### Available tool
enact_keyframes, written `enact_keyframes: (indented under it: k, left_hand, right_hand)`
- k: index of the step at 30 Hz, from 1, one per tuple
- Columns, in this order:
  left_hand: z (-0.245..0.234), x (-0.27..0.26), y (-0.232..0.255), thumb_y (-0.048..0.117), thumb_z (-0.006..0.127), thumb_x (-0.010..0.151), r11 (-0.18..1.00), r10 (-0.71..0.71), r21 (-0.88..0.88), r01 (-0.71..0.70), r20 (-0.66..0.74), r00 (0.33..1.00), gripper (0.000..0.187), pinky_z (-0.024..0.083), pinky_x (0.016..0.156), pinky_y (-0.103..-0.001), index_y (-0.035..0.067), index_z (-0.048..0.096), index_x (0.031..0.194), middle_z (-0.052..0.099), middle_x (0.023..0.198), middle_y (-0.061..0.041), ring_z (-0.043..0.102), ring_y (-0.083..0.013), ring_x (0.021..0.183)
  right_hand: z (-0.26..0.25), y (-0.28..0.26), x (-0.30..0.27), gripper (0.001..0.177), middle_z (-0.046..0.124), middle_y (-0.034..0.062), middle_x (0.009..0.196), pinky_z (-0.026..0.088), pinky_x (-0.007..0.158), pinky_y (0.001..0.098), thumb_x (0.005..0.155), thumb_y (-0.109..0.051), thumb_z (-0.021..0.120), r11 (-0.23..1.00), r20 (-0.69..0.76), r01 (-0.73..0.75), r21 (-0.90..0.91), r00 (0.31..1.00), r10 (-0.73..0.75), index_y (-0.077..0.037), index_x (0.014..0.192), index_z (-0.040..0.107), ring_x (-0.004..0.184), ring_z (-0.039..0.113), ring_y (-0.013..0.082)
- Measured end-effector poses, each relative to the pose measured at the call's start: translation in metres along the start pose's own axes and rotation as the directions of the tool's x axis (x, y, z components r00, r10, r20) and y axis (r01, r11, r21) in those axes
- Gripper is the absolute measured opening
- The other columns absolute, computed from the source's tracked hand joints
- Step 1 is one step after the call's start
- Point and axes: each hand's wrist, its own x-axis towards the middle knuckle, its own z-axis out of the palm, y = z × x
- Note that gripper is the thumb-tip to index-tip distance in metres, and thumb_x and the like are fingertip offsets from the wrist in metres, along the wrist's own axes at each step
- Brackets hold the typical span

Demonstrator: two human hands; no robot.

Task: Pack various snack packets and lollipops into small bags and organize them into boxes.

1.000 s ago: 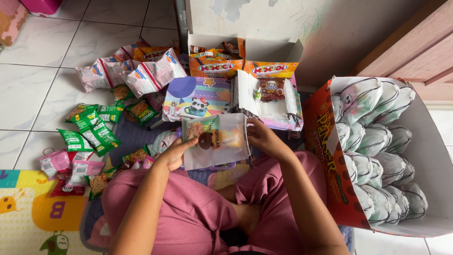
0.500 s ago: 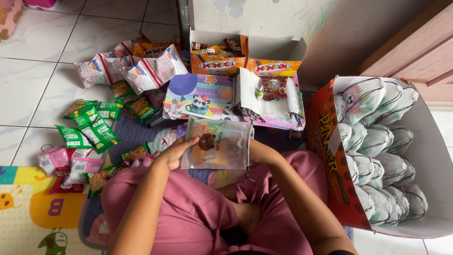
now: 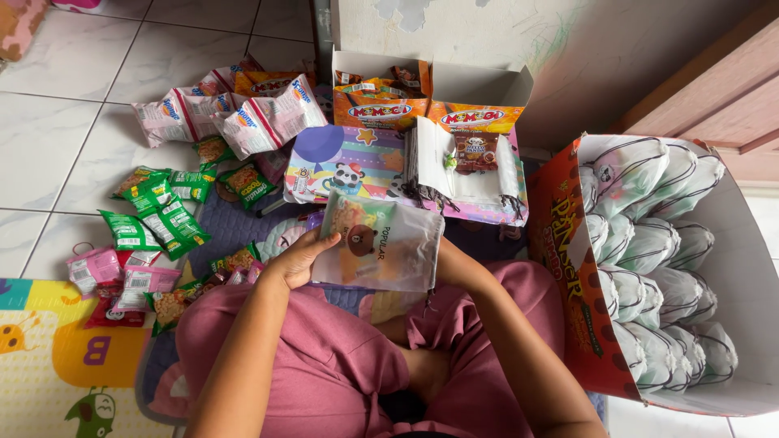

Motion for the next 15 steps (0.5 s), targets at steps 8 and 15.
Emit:
enact_keyframes:
  k: [8, 15]
  left_hand:
    - [-0.005, 0.008, -0.009, 0.024, 0.077, 0.088, 1.000, -0.029, 0.003, 0.029, 0.032, 0.999, 0.043, 0.063, 0.075, -0.052, 0.013, 0.061, 0.127, 0.072, 0.110, -0.012, 0.074, -0.0310, 0.094]
    - [-0.003, 0.004, -0.013, 0.017, 0.074, 0.090, 0.999, -0.002, -0.054, 0.005, 0.062, 0.998, 0.041, 0.061, 0.083, -0.054, 0.011, 0.061, 0.128, 0.070, 0.115, -0.014, 0.071, -0.0348, 0.103]
  right_hand:
    - [0.017, -0.006, 0.005, 0.019, 0.076, 0.0077, 0.091, 0.062, 0.068, 0.0317, 0.084, -0.010, 0.076, 0.999, -0.046, -0.048, 0.026, 0.998, 0.049, -0.010, 0.104, 0.075, 0.078, 0.077, 0.0240]
    - [0.031, -0.009, 0.011, 0.015, 0.076, 0.0040, 0.089, 0.063, 0.063, 0.0295, 0.087, -0.012, 0.075, 0.993, -0.087, -0.096, 0.063, 0.991, 0.101, -0.014, 0.102, 0.076, 0.076, 0.078, 0.0211]
